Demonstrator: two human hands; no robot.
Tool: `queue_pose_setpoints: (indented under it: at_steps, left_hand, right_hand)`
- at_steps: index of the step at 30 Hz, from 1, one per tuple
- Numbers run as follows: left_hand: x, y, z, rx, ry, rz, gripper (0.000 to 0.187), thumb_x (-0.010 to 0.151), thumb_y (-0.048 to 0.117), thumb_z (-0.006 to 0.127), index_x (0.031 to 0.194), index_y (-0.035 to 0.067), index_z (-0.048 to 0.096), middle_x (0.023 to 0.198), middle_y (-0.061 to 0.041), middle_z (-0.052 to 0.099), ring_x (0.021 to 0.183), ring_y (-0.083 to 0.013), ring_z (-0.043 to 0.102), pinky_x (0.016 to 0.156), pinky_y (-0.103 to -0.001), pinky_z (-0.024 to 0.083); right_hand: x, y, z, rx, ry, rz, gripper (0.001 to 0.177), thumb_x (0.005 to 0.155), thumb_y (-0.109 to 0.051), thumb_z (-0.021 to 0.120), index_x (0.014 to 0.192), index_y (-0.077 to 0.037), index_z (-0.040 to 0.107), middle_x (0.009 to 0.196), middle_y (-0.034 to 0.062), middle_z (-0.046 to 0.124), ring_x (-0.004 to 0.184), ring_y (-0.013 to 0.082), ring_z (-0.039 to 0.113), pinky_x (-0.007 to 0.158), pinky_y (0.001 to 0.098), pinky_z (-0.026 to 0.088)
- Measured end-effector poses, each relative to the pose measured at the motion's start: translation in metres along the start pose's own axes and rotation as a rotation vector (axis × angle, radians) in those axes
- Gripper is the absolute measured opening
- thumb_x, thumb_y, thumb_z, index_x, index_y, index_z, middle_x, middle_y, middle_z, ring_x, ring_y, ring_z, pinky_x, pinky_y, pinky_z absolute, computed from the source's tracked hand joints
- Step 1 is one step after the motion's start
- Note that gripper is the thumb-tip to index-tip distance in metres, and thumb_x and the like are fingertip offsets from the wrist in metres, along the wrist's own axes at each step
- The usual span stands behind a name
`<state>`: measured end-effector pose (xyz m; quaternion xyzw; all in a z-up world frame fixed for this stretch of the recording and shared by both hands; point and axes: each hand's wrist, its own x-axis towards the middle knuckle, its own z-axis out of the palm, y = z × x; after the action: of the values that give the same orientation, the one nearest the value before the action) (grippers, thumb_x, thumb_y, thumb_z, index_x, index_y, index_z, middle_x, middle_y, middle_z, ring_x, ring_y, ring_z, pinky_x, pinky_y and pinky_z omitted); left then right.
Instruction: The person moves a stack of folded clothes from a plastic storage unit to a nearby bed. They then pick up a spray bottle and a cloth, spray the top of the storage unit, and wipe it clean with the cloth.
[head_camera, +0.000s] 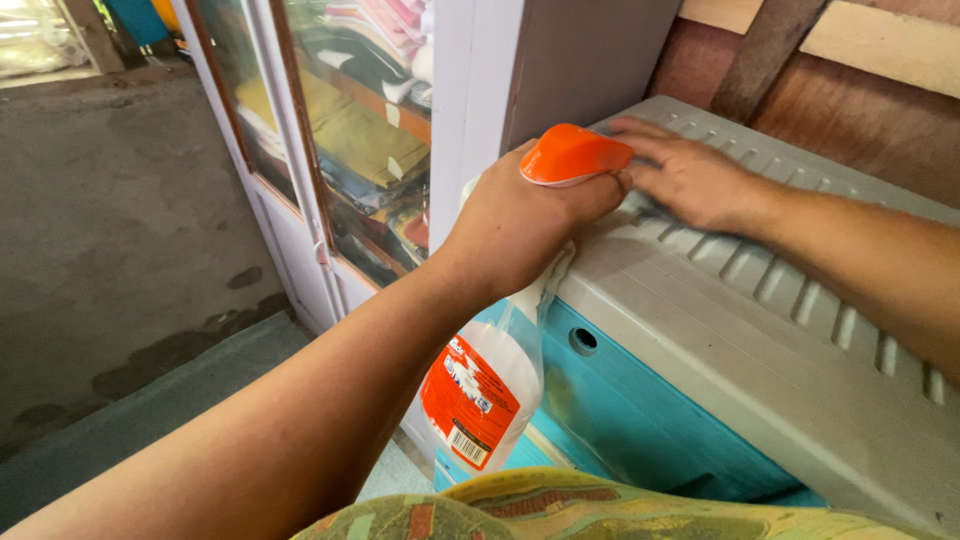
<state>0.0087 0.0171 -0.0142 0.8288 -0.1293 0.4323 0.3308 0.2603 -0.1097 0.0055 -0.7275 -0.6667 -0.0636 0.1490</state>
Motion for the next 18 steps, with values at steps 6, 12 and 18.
queue_pose_setpoints:
  at_steps: [6, 12, 18]
  left_hand:
    - [0.002, 0.003, 0.001, -0.112, -0.028, -0.336, 0.027, 0.089, 0.036, 0.058, 0.095, 0.012, 0.071, 0.092, -0.008, 0.075, 0.088, -0.0278, 0.073, 0.078, -0.038, 0.056]
    - [0.003, 0.010, 0.000, -0.096, 0.035, -0.285, 0.032, 0.090, 0.042, 0.060, 0.099, 0.014, 0.073, 0.096, -0.008, 0.075, 0.090, -0.0271, 0.069, 0.079, -0.037, 0.054]
    - [0.002, 0.016, -0.002, -0.181, 0.057, -0.383, 0.034, 0.087, 0.042, 0.064, 0.104, 0.015, 0.074, 0.097, -0.007, 0.077, 0.089, -0.0238, 0.074, 0.080, -0.034, 0.056]
  right_hand:
    - [-0.014, -0.047, 0.001, 0.169, -0.148, 0.105, 0.059, 0.101, -0.041, 0.039, 0.154, -0.016, 0.040, 0.161, 0.0070, 0.042, 0.150, 0.0248, 0.039, 0.121, 0.0380, 0.028]
    - [-0.012, 0.046, -0.007, -0.141, -0.121, 0.324, 0.067, 0.103, -0.055, 0.027, 0.160, -0.021, 0.029, 0.169, 0.0072, 0.016, 0.156, 0.0275, 0.012, 0.121, 0.0420, 0.010]
    - [-0.014, 0.128, -0.016, -0.263, 0.022, 0.568, 0.065, 0.109, -0.058, 0.028, 0.153, -0.016, 0.052, 0.155, 0.0168, 0.047, 0.145, 0.0368, 0.044, 0.121, 0.0474, 0.035]
